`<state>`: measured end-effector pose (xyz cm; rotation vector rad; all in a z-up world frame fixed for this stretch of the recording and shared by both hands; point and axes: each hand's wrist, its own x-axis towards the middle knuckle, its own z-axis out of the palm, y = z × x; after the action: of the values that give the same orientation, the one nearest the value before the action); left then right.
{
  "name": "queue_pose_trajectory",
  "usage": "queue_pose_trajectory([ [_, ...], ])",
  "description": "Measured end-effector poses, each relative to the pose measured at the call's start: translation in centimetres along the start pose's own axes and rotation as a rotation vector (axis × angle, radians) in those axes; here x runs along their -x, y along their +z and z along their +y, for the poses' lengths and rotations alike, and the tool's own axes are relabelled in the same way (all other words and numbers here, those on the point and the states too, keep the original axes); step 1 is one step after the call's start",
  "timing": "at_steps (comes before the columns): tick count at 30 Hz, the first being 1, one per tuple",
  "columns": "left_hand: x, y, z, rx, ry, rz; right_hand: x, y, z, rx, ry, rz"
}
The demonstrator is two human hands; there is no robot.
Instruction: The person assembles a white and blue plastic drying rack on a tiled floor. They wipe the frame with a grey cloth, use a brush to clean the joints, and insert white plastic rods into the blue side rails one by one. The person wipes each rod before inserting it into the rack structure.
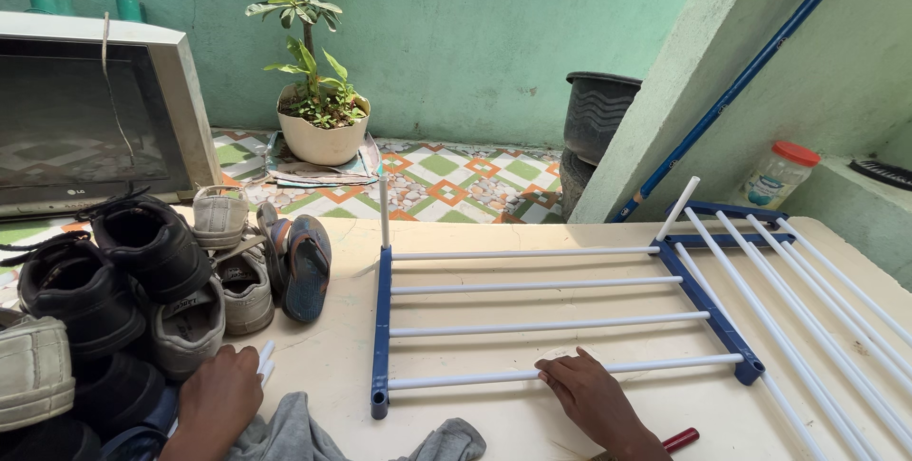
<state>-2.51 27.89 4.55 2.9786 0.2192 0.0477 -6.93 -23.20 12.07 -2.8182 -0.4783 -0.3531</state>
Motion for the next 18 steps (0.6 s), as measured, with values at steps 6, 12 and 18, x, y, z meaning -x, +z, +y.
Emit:
queue_pose_trajectory([
  [6,-1.4,2.3,0.3,-0.061,0.025,0.05,0.1,0.4,0.2,-0.005,-0.036,0.021],
  [12,-2.0,3.6,1.0,-0.118,0.023,0.058,0.1,0.3,0.2,0.001,-0.023,0.008],
  [18,-0.8,3.3,2.3,-0.287,0.082,0.065,-0.1,-2.5,-1.3,-0.07,-0.151,-0.039],
])
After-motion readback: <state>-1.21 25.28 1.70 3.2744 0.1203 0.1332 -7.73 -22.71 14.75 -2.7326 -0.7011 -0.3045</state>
